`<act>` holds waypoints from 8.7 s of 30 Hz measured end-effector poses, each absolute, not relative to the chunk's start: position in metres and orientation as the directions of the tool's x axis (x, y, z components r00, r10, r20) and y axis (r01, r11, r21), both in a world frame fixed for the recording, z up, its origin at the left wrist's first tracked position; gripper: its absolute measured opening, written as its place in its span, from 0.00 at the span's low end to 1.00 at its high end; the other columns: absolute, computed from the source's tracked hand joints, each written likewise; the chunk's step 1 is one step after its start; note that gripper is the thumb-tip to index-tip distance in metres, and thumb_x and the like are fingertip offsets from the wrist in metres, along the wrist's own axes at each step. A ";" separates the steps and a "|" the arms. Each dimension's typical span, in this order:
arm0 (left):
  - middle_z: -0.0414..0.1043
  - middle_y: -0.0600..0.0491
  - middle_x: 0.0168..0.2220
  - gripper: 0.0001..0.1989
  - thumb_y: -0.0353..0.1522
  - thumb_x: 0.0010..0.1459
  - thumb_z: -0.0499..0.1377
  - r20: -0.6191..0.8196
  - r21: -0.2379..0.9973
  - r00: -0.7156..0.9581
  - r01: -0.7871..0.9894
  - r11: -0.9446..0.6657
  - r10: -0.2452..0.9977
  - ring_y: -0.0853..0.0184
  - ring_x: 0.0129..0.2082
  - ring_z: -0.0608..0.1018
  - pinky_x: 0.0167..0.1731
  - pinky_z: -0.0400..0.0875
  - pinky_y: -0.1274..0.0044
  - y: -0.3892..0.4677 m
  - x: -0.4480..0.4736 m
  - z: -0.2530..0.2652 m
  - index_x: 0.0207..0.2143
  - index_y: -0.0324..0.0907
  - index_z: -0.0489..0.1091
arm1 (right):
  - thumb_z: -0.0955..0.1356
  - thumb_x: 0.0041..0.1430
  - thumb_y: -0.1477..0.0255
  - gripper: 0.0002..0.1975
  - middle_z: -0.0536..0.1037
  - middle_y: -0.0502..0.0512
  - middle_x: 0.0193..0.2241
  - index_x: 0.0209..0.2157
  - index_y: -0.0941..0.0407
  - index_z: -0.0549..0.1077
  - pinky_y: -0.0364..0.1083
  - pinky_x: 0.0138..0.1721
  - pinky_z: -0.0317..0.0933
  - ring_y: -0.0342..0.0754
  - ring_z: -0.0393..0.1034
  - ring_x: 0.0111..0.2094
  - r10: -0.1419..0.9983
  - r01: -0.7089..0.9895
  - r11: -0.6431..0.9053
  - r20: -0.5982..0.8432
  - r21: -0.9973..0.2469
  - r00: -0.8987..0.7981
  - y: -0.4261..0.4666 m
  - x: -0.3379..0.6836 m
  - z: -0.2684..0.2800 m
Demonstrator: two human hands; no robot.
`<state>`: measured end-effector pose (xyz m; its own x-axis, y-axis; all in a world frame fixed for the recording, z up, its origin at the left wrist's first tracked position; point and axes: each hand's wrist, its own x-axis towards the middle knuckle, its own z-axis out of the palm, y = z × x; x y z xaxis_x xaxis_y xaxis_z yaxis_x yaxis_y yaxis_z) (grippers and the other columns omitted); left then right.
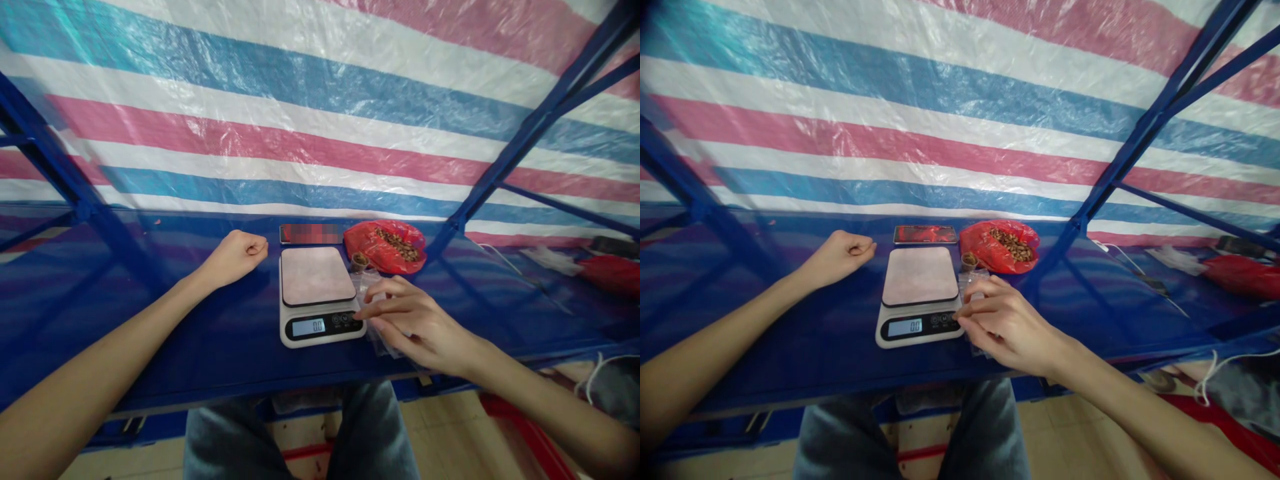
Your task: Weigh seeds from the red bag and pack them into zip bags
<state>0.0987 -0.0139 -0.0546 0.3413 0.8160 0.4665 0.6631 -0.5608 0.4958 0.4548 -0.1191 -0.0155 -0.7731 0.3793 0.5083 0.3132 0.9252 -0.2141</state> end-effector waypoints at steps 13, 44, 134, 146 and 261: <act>0.41 0.60 0.22 0.19 0.34 0.57 0.53 0.454 0.497 0.346 0.667 -0.555 0.821 0.74 0.23 0.49 0.25 0.45 0.75 -0.013 0.098 -0.056 0.22 0.45 0.42 | 0.75 0.63 0.67 0.30 0.77 0.62 0.58 0.63 0.51 0.65 0.62 0.61 0.65 0.60 0.72 0.59 0.712 0.645 0.685 0.501 -0.339 -0.492 -0.042 0.471 -0.037; 0.41 0.60 0.22 0.20 0.35 0.58 0.53 0.430 0.494 0.353 0.678 -0.544 0.831 0.74 0.23 0.49 0.25 0.45 0.75 -0.015 0.101 -0.053 0.22 0.45 0.42 | 0.77 0.58 0.58 0.18 0.84 0.55 0.37 0.44 0.56 0.79 0.51 0.44 0.72 0.51 0.79 0.38 0.797 0.352 0.547 0.343 -0.760 -0.498 0.011 0.466 -0.007; 0.82 0.48 0.45 0.17 0.25 0.61 0.50 0.555 0.182 0.546 0.656 -0.732 0.628 0.57 0.47 0.81 0.49 0.71 0.68 -0.006 0.176 0.069 0.47 0.40 0.75 | 0.65 0.71 0.71 0.14 0.84 0.57 0.50 0.53 0.52 0.78 0.51 0.48 0.67 0.55 0.79 0.44 0.427 0.459 0.877 0.663 -0.138 -0.615 -0.019 0.391 0.065; 0.77 0.47 0.39 0.06 0.30 0.60 0.58 0.468 -0.034 0.614 0.731 -0.681 0.636 0.57 0.40 0.77 0.39 0.66 0.69 -0.003 0.183 0.060 0.40 0.41 0.70 | 0.64 0.65 0.82 0.21 0.78 0.63 0.59 0.55 0.55 0.77 0.62 0.59 0.64 0.61 0.72 0.60 0.360 0.399 0.917 0.457 -0.012 -0.813 -0.020 0.387 0.054; 0.70 0.50 0.43 0.15 0.42 0.64 0.64 0.542 0.834 -0.127 0.205 -0.513 0.831 0.72 0.31 0.72 0.28 0.69 0.79 -0.017 0.147 -0.032 0.49 0.46 0.83 | 0.70 0.69 0.62 0.12 0.82 0.54 0.34 0.34 0.54 0.77 0.50 0.41 0.65 0.51 0.75 0.35 0.689 0.505 0.724 0.447 -0.470 -0.571 0.022 0.429 0.009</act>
